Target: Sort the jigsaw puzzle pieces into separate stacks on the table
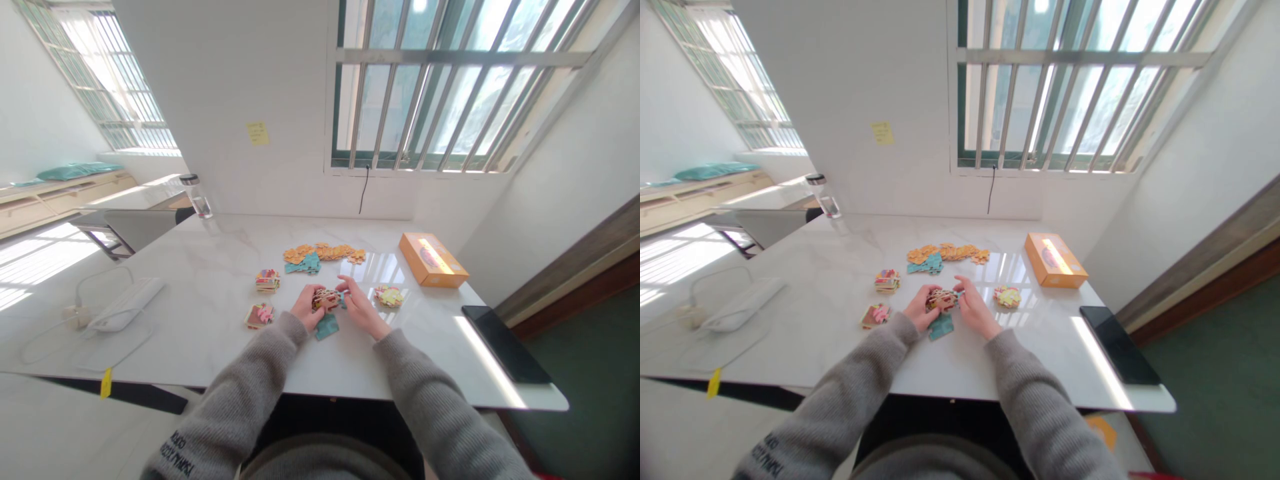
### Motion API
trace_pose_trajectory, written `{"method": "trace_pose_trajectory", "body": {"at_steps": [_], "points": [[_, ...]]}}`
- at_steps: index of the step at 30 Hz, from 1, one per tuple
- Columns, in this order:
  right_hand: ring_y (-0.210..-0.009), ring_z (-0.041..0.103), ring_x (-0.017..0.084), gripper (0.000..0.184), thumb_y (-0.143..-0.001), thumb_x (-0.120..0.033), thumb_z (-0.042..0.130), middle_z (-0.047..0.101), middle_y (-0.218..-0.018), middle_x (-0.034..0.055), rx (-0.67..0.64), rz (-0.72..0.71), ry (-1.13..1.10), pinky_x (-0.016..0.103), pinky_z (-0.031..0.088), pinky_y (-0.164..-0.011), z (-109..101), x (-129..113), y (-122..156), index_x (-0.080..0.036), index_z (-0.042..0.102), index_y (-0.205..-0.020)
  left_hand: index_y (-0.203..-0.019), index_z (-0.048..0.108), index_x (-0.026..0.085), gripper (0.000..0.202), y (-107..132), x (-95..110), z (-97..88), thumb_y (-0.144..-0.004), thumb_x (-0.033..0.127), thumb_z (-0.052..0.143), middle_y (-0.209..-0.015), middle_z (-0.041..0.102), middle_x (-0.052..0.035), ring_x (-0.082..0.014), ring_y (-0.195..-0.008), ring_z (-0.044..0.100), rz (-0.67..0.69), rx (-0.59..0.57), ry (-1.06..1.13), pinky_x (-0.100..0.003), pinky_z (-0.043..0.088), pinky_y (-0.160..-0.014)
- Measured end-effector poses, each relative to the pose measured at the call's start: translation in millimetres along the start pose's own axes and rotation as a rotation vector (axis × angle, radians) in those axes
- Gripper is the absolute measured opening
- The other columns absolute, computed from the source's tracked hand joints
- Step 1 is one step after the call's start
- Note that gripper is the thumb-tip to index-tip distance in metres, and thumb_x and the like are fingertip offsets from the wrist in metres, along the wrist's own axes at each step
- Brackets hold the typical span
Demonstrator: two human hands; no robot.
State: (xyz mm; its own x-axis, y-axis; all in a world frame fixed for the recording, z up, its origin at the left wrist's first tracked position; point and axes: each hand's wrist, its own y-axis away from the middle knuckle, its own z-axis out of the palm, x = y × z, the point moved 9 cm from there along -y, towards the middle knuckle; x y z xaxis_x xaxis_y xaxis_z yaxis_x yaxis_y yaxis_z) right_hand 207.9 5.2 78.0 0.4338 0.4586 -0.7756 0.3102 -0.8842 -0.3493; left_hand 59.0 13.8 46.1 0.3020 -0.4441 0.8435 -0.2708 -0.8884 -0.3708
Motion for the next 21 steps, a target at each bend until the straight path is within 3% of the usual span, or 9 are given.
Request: {"method": "trace_pose_trajectory", "body": {"at_steps": [2,5,10,15,21], "points": [[-0.110,0.053,0.027,0.044,-0.090,-0.016,0.042,0.059,-0.113,0.0119,0.044,-0.016,0.220,0.048,0.041,-0.103,-8,7,1,-0.020,0.050,-0.134,-0.121,0.045,0.018,0.049,-2,-2,-9.5,-0.075,0.015,0.063,-0.113,0.062,-0.0095,-0.0227,-0.103,0.065,-0.025,0.081,0.036,-0.044,0.052,-0.097],[-0.115,0.048,0.032,0.046,-0.087,-0.024,0.060,0.058,-0.120,0.0155,-0.030,-0.012,0.440,0.051,0.039,-0.102,-4,16,3,-0.021,0.055,-0.133,-0.120,0.044,0.018,0.047,-4,-8,-18.4,-0.078,0.019,0.064,-0.115,0.063,-0.0106,-0.0225,-0.104,0.066,-0.057,0.157,0.062,-0.045,0.052,-0.098],[-0.110,0.048,0.032,0.059,-0.082,-0.025,0.069,0.057,-0.113,0.0153,-0.096,0.029,0.471,0.049,0.041,-0.100,4,21,3,-0.017,0.053,-0.138,-0.119,0.047,0.017,0.045,-6,-18,-21.7,-0.079,0.022,0.068,-0.113,0.062,-0.0114,-0.0237,-0.105,0.064,-0.070,0.179,-0.060,-0.046,0.050,-0.100],[-0.103,0.051,0.027,0.032,-0.083,-0.021,0.067,0.057,-0.106,0.0119,-0.101,-0.060,0.479,0.043,0.045,-0.095,6,7,4,-0.018,0.067,-0.115,-0.123,0.049,0.017,0.045,-7,-16,-22.4,-0.081,0.020,0.065,-0.118,0.058,-0.0127,-0.0264,-0.111,0.059,-0.035,0.172,-0.204,-0.050,0.047,-0.103],[-0.093,0.058,0.024,0.016,-0.094,-0.022,0.054,0.066,-0.095,0.0096,-0.065,-0.104,0.511,0.037,0.047,-0.085,5,-7,2,-0.021,0.069,-0.098,-0.125,0.049,0.017,0.049,-8,-8,-15.0,-0.078,0.013,0.061,-0.117,0.057,-0.0129,-0.0269,-0.112,0.058,0.035,0.107,-0.255,-0.049,0.048,-0.103]]}}
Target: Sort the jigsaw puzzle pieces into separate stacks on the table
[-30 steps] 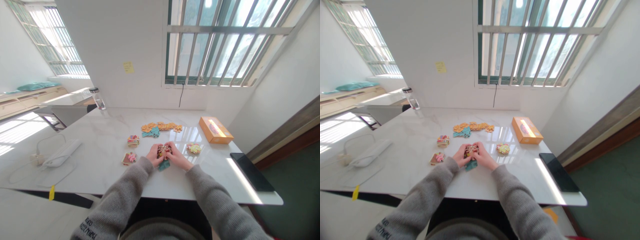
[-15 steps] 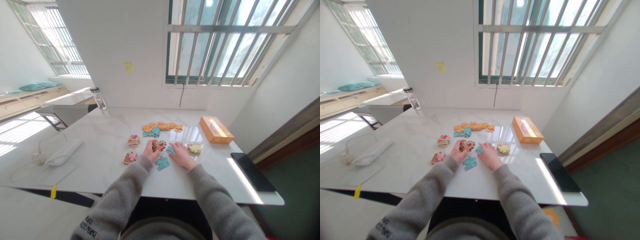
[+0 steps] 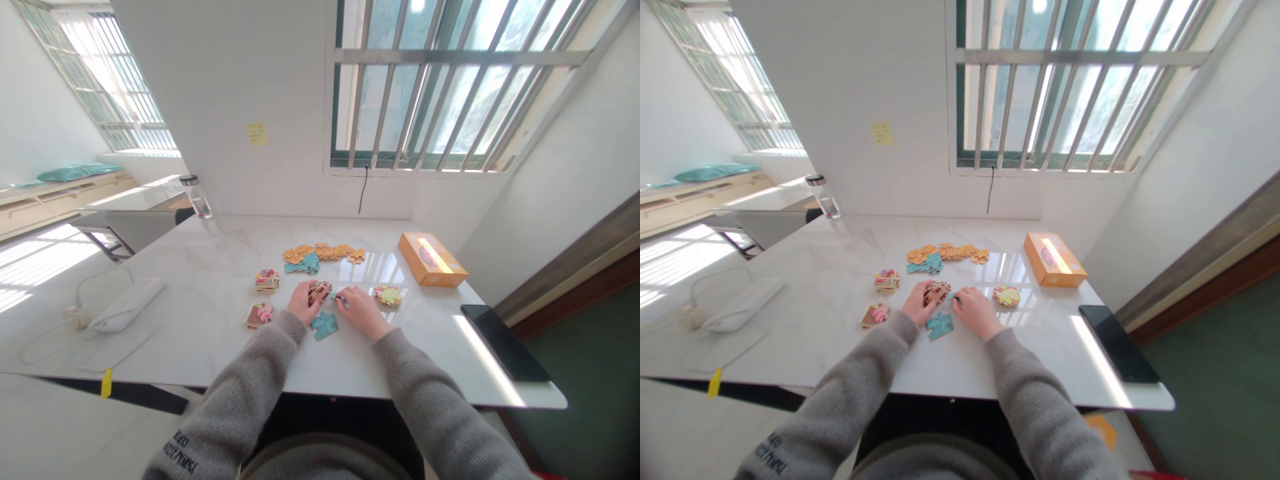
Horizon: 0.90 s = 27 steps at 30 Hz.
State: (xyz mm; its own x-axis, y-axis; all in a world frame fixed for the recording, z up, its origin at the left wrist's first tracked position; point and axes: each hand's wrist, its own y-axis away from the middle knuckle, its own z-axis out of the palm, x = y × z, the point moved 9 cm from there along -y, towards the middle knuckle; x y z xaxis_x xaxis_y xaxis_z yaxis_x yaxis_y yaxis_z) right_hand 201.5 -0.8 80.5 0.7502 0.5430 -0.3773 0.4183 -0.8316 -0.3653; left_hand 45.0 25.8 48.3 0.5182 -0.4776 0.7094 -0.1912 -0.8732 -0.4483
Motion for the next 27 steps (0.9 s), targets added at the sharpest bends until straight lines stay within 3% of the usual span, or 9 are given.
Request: {"method": "trace_pose_trajectory", "body": {"at_steps": [3,9,14,17,20,24,27], "points": [[-0.088,0.060,0.022,0.023,-0.100,-0.023,0.044,0.066,-0.092,0.0084,0.054,0.026,-0.028,0.033,0.045,-0.079,-7,3,-4,-0.022,0.066,-0.092,-0.125,0.050,0.017,0.049,0,3,2.1,-0.078,0.012,0.060,-0.117,0.058,-0.0124,-0.0271,-0.112,0.057,0.020,-0.026,-0.012,-0.050,0.046,-0.104],[-0.078,0.058,0.019,0.024,-0.101,-0.026,0.043,0.061,-0.084,0.0039,0.154,0.090,-0.154,0.030,0.043,-0.074,-15,16,-6,-0.022,0.062,-0.086,-0.128,0.049,0.017,0.045,-1,4,1.2,-0.084,0.018,0.059,-0.117,0.057,-0.0124,-0.0270,-0.112,0.057,0.001,-0.020,0.011,-0.050,0.047,-0.103],[-0.088,0.058,0.018,0.018,-0.097,-0.020,0.046,0.057,-0.095,0.0040,0.089,-0.057,-0.344,0.031,0.047,-0.082,-2,-5,-8,-0.023,0.063,-0.101,-0.128,0.051,0.017,0.049,0,-1,4.7,-0.079,0.012,0.057,-0.116,0.056,-0.0113,-0.0265,-0.113,0.056,-0.006,-0.029,0.024,-0.048,0.045,-0.106],[-0.088,0.057,0.018,0.021,-0.092,-0.014,0.048,0.057,-0.099,0.0051,0.103,-0.057,-0.413,0.033,0.048,-0.083,3,-11,-11,-0.022,0.059,-0.108,-0.129,0.050,0.017,0.058,1,0,8.4,-0.073,0.010,0.058,-0.116,0.055,-0.0102,-0.0269,-0.113,0.055,0.018,-0.046,0.004,-0.047,0.045,-0.106],[-0.084,0.057,0.018,0.022,-0.088,-0.013,0.049,0.057,-0.098,0.0052,0.155,-0.023,-0.471,0.034,0.050,-0.081,4,-9,-12,-0.020,0.054,-0.108,-0.128,0.050,0.017,0.054,1,3,7.7,-0.075,0.014,0.060,-0.115,0.056,-0.0104,-0.0270,-0.112,0.056,0.025,-0.046,0.015,-0.047,0.046,-0.104],[-0.075,0.055,0.015,0.026,-0.089,-0.015,0.049,0.053,-0.100,0.0052,0.235,0.038,-0.468,0.033,0.050,-0.075,-7,0,-7,-0.020,0.050,-0.115,-0.121,0.053,0.018,0.042,-1,6,3.7,-0.080,0.016,0.059,-0.114,0.059,-0.0098,-0.0258,-0.111,0.059,-0.033,-0.055,0.054,-0.047,0.047,-0.103],[-0.078,0.054,0.017,0.018,-0.091,-0.021,0.054,0.054,-0.094,0.0038,0.135,0.031,-0.364,0.033,0.048,-0.076,-8,-3,1,-0.020,0.055,-0.109,-0.120,0.053,0.018,0.041,-1,2,-1.0,-0.080,0.015,0.061,-0.114,0.060,-0.0101,-0.0258,-0.110,0.060,-0.100,-0.026,0.080,-0.047,0.047,-0.103]]}}
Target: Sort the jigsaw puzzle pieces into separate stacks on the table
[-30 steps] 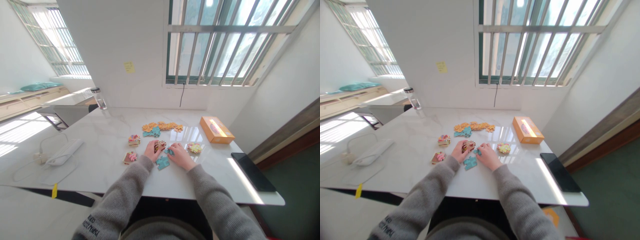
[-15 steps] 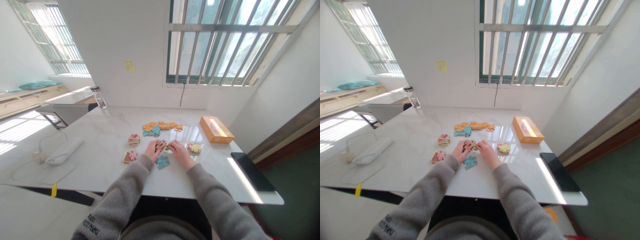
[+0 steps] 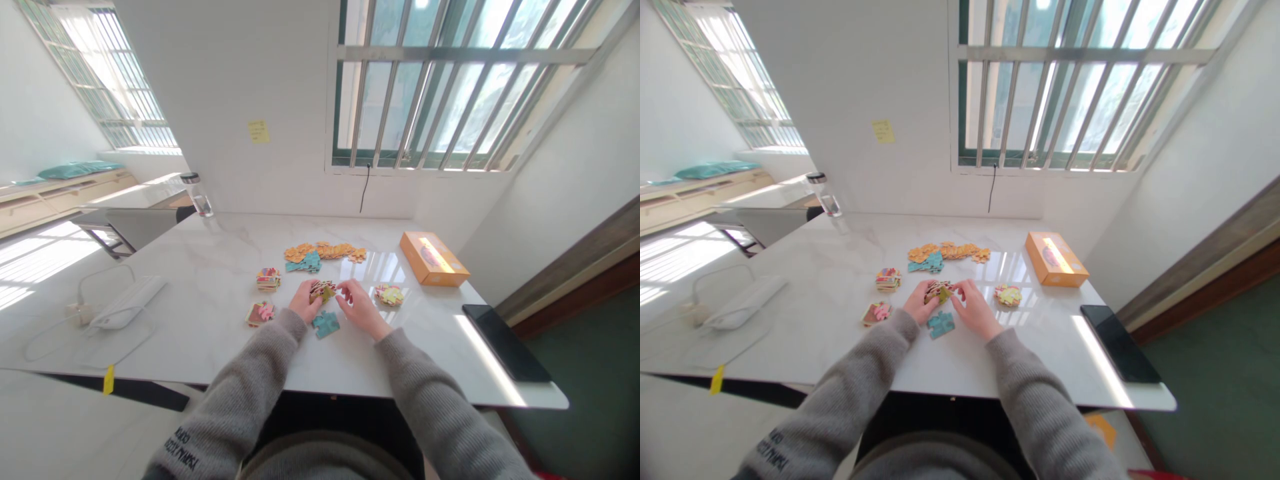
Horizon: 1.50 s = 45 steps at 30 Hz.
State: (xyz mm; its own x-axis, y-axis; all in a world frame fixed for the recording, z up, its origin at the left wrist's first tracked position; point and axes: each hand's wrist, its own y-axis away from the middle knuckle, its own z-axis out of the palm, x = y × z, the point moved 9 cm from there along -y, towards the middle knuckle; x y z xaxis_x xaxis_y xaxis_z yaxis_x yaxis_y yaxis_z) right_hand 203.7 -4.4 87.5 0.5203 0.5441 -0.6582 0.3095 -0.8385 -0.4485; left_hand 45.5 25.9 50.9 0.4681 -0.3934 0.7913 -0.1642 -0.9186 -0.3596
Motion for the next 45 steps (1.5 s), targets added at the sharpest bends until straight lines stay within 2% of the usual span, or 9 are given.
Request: {"method": "trace_pose_trajectory", "body": {"at_steps": [3,6,12,16,21,29,34,41,45], "points": [[-0.091,0.054,0.022,0.024,-0.085,-0.033,0.070,0.056,-0.094,0.0047,-0.223,-0.031,0.167,0.038,0.046,-0.085,15,-8,12,-0.021,0.060,-0.104,-0.120,0.053,0.017,0.042,0,-4,-2.9,-0.079,0.013,0.062,-0.117,0.061,-0.0114,-0.0267,-0.112,0.060,-0.038,0.032,0.022,-0.048,0.046,-0.105],[-0.099,0.051,0.026,0.037,-0.075,-0.040,0.081,0.055,-0.101,0.0069,-0.324,-0.028,0.281,0.041,0.043,-0.090,23,-14,20,-0.021,0.061,-0.099,-0.121,0.054,0.016,0.042,0,-6,-4.5,-0.080,0.012,0.061,-0.118,0.061,-0.0122,-0.0269,-0.114,0.060,-0.053,0.056,0.032,-0.048,0.045,-0.106],[-0.079,0.048,0.017,0.028,-0.076,-0.030,0.074,0.052,-0.085,-0.0007,-0.408,0.044,0.075,0.029,0.041,-0.072,27,-19,22,-0.021,0.048,-0.083,-0.120,0.054,0.017,0.042,0,-10,-6.1,-0.079,0.013,0.064,-0.118,0.061,-0.0114,-0.0261,-0.114,0.060,-0.058,0.068,0.057,-0.047,0.044,-0.108],[-0.060,0.038,0.012,0.020,-0.085,-0.027,0.055,0.040,-0.066,-0.0070,-0.234,0.155,-0.110,0.024,0.032,-0.058,13,-7,14,-0.023,0.037,-0.076,-0.122,0.053,0.017,0.042,-1,-13,-5.3,-0.081,0.014,0.062,-0.119,0.060,-0.0118,-0.0261,-0.116,0.059,-0.062,0.045,0.055,-0.047,0.044,-0.108],[-0.054,0.037,0.012,0.018,-0.080,-0.023,0.051,0.038,-0.060,-0.0085,0.080,0.269,0.018,0.025,0.027,-0.055,-4,15,8,-0.024,0.034,-0.076,-0.125,0.051,0.015,0.042,0,-12,5.1,-0.083,0.015,0.057,-0.120,0.058,-0.0122,-0.0255,-0.118,0.057,-0.020,-0.006,0.022,-0.046,0.043,-0.109],[-0.064,0.047,0.015,0.018,-0.074,-0.019,0.056,0.048,-0.071,-0.0049,-0.080,0.088,-0.038,0.026,0.036,-0.061,24,-5,2,-0.023,0.043,-0.087,-0.130,0.048,0.013,0.045,1,-16,19.6,-0.085,0.016,0.048,-0.120,0.055,-0.0135,-0.0263,-0.117,0.053,0.043,-0.047,-0.086,-0.047,0.042,-0.108],[-0.069,0.050,0.015,0.012,-0.079,-0.013,0.044,0.056,-0.079,-0.0012,-0.146,0.036,-0.157,0.028,0.041,-0.068,26,-14,3,-0.022,0.048,-0.086,-0.131,0.047,0.013,0.048,2,-13,19.9,-0.083,0.018,0.049,-0.119,0.056,-0.0125,-0.0262,-0.114,0.055,0.054,-0.066,-0.113,-0.047,0.043,-0.106],[-0.065,0.053,0.016,0.003,-0.083,-0.021,0.045,0.054,-0.068,-0.0038,-0.034,0.178,-0.296,0.031,0.046,-0.070,12,9,0,-0.023,0.048,-0.083,-0.129,0.049,0.017,0.046,4,2,15.7,-0.085,0.025,0.057,-0.119,0.059,-0.0124,-0.0275,-0.114,0.057,0.093,-0.072,-0.151,-0.047,0.046,-0.102],[-0.098,0.060,0.021,0.018,-0.089,-0.036,0.047,0.064,-0.100,0.0055,0.210,0.290,-0.323,0.039,0.049,-0.090,-11,28,2,-0.022,0.054,-0.098,-0.130,0.050,0.018,0.045,4,4,15.6,-0.085,0.022,0.055,-0.121,0.059,-0.0114,-0.0264,-0.114,0.057,0.098,-0.093,-0.119,-0.046,0.045,-0.103]]}}
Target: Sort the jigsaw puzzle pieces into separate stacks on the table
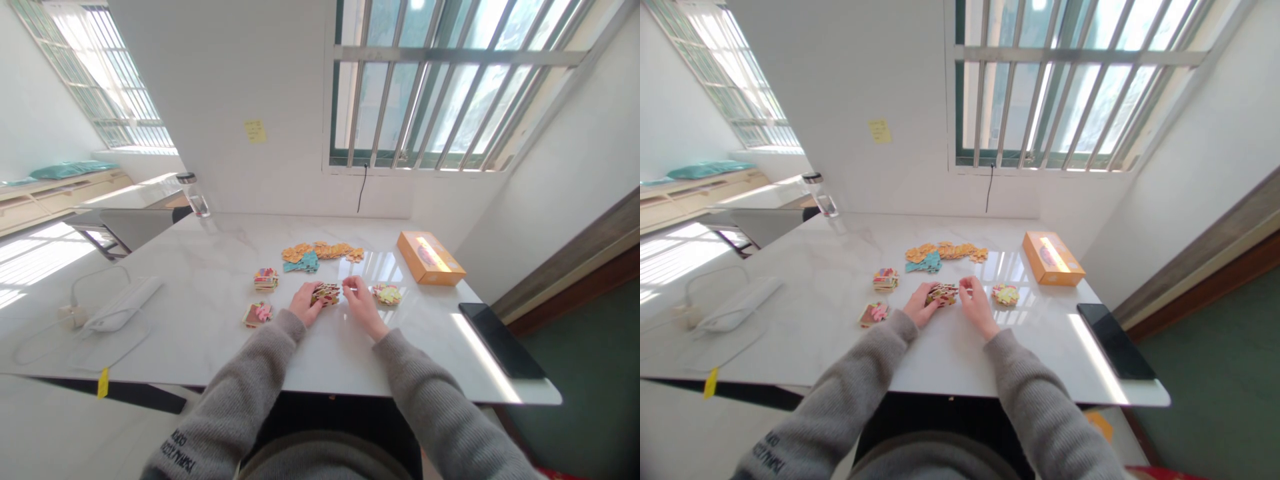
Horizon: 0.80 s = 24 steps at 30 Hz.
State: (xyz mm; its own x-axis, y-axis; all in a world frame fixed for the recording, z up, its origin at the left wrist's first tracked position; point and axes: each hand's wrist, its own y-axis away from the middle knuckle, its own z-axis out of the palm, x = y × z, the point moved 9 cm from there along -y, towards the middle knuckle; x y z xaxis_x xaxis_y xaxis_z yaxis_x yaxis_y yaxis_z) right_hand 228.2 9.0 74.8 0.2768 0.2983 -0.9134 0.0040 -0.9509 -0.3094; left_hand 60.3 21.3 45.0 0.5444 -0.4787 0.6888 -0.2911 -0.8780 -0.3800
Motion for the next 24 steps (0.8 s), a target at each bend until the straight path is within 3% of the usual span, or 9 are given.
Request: {"method": "trace_pose_trajectory", "body": {"at_steps": [3,7,10,12,15,19,24], "points": [[-0.135,0.044,0.022,0.042,-0.094,-0.047,0.043,0.051,-0.141,0.0093,-0.110,0.045,-0.096,0.043,0.034,-0.114,16,0,5,-0.025,0.049,-0.129,-0.130,0.050,0.017,0.048,1,4,3.7,-0.082,0.019,0.054,-0.119,0.059,-0.0114,-0.0271,-0.112,0.056,0.041,-0.014,-0.018,-0.046,0.045,-0.103],[-0.147,0.030,0.022,0.059,-0.096,-0.059,0.040,0.037,-0.157,0.0075,-0.310,0.089,-0.141,0.043,0.019,-0.124,49,-5,15,-0.028,0.040,-0.146,-0.132,0.049,0.016,0.056,2,9,5.4,-0.076,0.016,0.054,-0.119,0.057,-0.0124,-0.0292,-0.112,0.055,0.031,-0.022,-0.116,-0.048,0.044,-0.100],[-0.141,0.041,0.021,0.055,-0.099,-0.058,0.034,0.046,-0.150,0.0075,-0.321,0.126,-0.129,0.043,0.033,-0.118,57,2,11,-0.029,0.042,-0.145,-0.130,0.049,0.018,0.054,3,10,-0.3,-0.076,0.016,0.054,-0.120,0.057,-0.0122,-0.0302,-0.115,0.055,-0.044,-0.024,-0.145,-0.048,0.043,-0.100],[-0.131,0.052,0.020,0.049,-0.102,-0.049,0.027,0.054,-0.141,0.0090,-0.273,0.155,-0.093,0.040,0.045,-0.108,52,11,1,-0.028,0.042,-0.144,-0.126,0.051,0.019,0.050,5,10,-6.2,-0.076,0.017,0.055,-0.121,0.059,-0.0110,-0.0298,-0.117,0.056,-0.095,-0.024,-0.159,-0.048,0.042,-0.101],[-0.117,0.061,0.019,0.043,-0.099,-0.031,0.030,0.062,-0.129,0.0109,-0.183,0.143,0.001,0.036,0.054,-0.093,40,20,-21,-0.025,0.050,-0.137,-0.119,0.052,0.020,0.046,9,7,-17.6,-0.074,0.017,0.059,-0.117,0.061,-0.0094,-0.0283,-0.113,0.059,-0.150,0.005,-0.175,-0.045,0.044,-0.099],[-0.097,0.064,0.018,0.042,-0.093,-0.022,0.034,0.066,-0.117,0.0101,-0.201,0.061,0.285,0.032,0.055,-0.077,43,17,-53,-0.020,0.057,-0.128,-0.112,0.053,0.018,0.040,12,-3,-31.8,-0.073,0.019,0.062,-0.110,0.060,-0.0097,-0.0269,-0.105,0.061,-0.204,0.093,-0.182,-0.042,0.048,-0.095],[-0.102,0.061,0.020,0.039,-0.094,-0.022,0.047,0.067,-0.113,0.0109,-0.286,-0.013,0.516,0.035,0.047,-0.093,74,5,-94,-0.018,0.057,-0.131,-0.112,0.052,0.018,0.039,12,-12,-35.6,-0.074,0.020,0.061,-0.109,0.057,-0.0100,-0.0260,-0.102,0.061,-0.195,0.146,-0.197,-0.042,0.049,-0.095]]}}
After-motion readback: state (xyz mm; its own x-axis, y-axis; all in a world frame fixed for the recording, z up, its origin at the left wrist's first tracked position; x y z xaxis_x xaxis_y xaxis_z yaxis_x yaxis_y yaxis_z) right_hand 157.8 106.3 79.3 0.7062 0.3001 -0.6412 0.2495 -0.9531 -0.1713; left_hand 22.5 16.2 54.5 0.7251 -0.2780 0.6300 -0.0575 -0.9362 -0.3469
